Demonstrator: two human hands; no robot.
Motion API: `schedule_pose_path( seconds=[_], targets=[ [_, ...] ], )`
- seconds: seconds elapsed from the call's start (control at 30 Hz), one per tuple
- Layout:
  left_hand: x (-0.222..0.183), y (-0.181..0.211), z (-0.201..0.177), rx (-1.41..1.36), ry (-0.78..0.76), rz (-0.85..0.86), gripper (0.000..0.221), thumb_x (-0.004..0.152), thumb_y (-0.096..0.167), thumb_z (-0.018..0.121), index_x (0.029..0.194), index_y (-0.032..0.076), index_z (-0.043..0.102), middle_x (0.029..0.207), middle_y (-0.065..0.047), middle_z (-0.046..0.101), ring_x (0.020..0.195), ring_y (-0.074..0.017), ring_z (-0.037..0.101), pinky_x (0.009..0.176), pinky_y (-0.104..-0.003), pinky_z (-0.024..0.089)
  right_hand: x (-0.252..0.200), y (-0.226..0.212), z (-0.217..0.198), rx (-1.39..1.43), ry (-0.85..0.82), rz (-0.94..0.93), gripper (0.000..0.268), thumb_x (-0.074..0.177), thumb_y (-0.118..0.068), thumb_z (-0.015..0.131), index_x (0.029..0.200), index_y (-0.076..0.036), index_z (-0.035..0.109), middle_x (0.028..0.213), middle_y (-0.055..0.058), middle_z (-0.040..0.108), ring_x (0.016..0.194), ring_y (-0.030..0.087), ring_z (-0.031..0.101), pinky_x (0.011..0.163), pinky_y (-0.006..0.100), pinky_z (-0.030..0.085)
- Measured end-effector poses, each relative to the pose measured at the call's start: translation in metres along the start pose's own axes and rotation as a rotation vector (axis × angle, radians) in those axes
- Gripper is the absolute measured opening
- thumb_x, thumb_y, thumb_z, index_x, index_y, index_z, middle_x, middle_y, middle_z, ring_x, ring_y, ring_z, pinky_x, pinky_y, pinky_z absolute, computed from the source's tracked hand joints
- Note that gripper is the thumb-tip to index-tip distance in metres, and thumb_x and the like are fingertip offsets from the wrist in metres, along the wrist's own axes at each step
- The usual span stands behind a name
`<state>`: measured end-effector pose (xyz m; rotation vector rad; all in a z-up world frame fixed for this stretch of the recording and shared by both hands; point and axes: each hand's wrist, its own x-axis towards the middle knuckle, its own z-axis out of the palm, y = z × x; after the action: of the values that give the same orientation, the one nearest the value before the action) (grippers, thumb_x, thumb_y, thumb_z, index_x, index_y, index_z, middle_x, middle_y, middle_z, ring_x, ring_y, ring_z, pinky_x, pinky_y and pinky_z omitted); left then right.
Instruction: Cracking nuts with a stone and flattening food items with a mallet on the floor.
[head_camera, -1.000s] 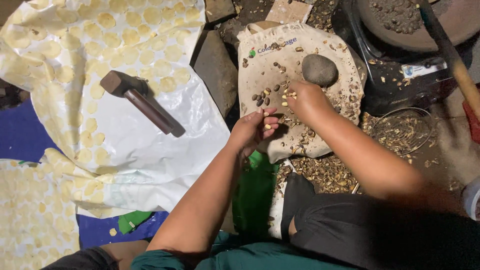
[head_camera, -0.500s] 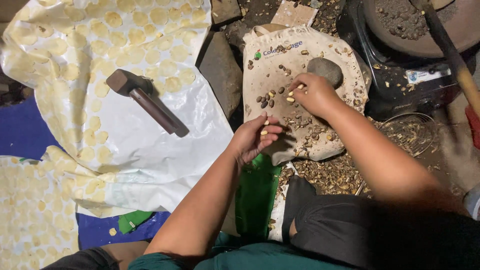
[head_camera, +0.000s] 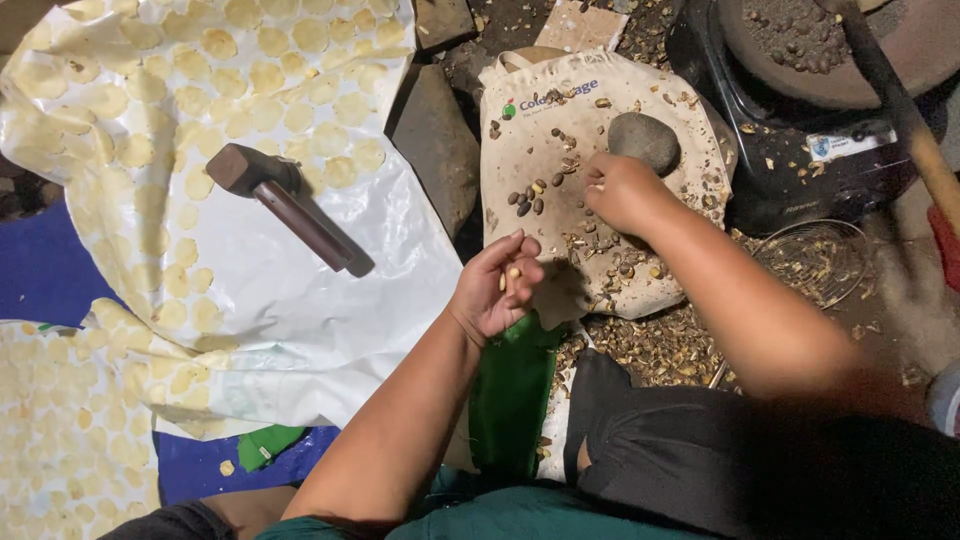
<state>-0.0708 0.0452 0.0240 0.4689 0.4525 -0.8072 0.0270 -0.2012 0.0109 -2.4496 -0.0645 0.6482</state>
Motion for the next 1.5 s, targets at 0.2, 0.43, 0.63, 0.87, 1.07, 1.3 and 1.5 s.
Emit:
schedule_pose_path(
  seconds=[0.2,0.43,0.63,0.87,1.07,1.3,1.5],
  targets=[
    [0.031,-0.005,0.001,0.051,0.399,0.17,0.06,0.111,0.046,0.034,0.141,-0.002,0.056,0.141,-0.027,0.058,0.126,-0.0345,0.064,0.099,-0.039,0.06,-0.08,-0.081,-0.083,0.82,-0.242,0.125,0.042,0.098,0.008,0.036,0.138,0.016,0.045,0.13,0.048,0.054,0.122,0.048,0.061,0.105,0.053,0.051],
    [0.058,-0.021,-0.008,-0.153,0.21,0.162,0.041,0.11,0.029,0.047,0.133,-0.003,0.058,0.126,-0.031,0.064,0.115,-0.0457,0.067,0.102,-0.054,0.057,-0.108,-0.105,-0.086,0.388,-0.255,-0.106,0.048,0.094,0.018,0.042,0.138,0.008,0.057,0.126,0.033,0.066,0.114,0.035,0.071,0.097,0.042,0.059],
    [0.046,-0.015,0.013,-0.125,0.17,0.168,0.042,0.109,0.027,0.048,0.139,0.0,0.059,0.135,-0.028,0.063,0.121,-0.0446,0.065,0.104,-0.054,0.055,-0.095,-0.076,-0.072,0.609,-0.114,-0.134,0.039,0.092,0.021,0.04,0.123,0.016,0.063,0.124,0.037,0.065,0.114,0.041,0.069,0.098,0.043,0.058],
    [0.047,-0.017,0.013,-0.136,0.169,0.153,0.038,0.106,0.026,0.054,0.134,0.003,0.064,0.127,-0.026,0.068,0.11,-0.0456,0.07,0.093,-0.053,0.061,-0.108,-0.083,-0.07,0.044,-0.056,-0.368,0.032,0.09,-0.001,0.072,0.122,-0.002,0.071,0.114,0.018,0.067,0.111,0.03,0.066,0.1,0.042,0.055],
    [0.051,-0.019,0.0,-0.028,0.209,0.141,0.038,0.107,0.025,0.053,0.133,0.0,0.065,0.121,-0.022,0.072,0.104,-0.0398,0.074,0.091,-0.052,0.061,-0.107,-0.08,-0.055,0.113,0.037,-0.496,0.017,0.093,0.0,0.07,0.11,0.001,0.073,0.102,0.022,0.071,0.098,0.035,0.071,0.089,0.044,0.057],
    [0.031,-0.014,0.018,-0.018,0.236,0.139,0.038,0.106,0.024,0.055,0.131,-0.003,0.065,0.12,-0.026,0.072,0.104,-0.0408,0.073,0.093,-0.053,0.061,-0.102,-0.06,-0.041,0.277,0.05,-0.354,0.022,0.088,-0.005,0.069,0.108,0.001,0.073,0.105,0.023,0.075,0.098,0.04,0.072,0.087,0.05,0.057],
    [0.018,-0.009,0.028,-0.116,0.095,0.213,0.038,0.107,0.028,0.053,0.131,0.002,0.067,0.126,-0.025,0.07,0.113,-0.0387,0.07,0.097,-0.049,0.061,-0.092,-0.041,-0.051,0.212,0.238,-0.385,0.037,0.09,0.0,0.069,0.127,0.0,0.072,0.123,0.024,0.064,0.107,0.038,0.067,0.092,0.046,0.056]
  ],
)
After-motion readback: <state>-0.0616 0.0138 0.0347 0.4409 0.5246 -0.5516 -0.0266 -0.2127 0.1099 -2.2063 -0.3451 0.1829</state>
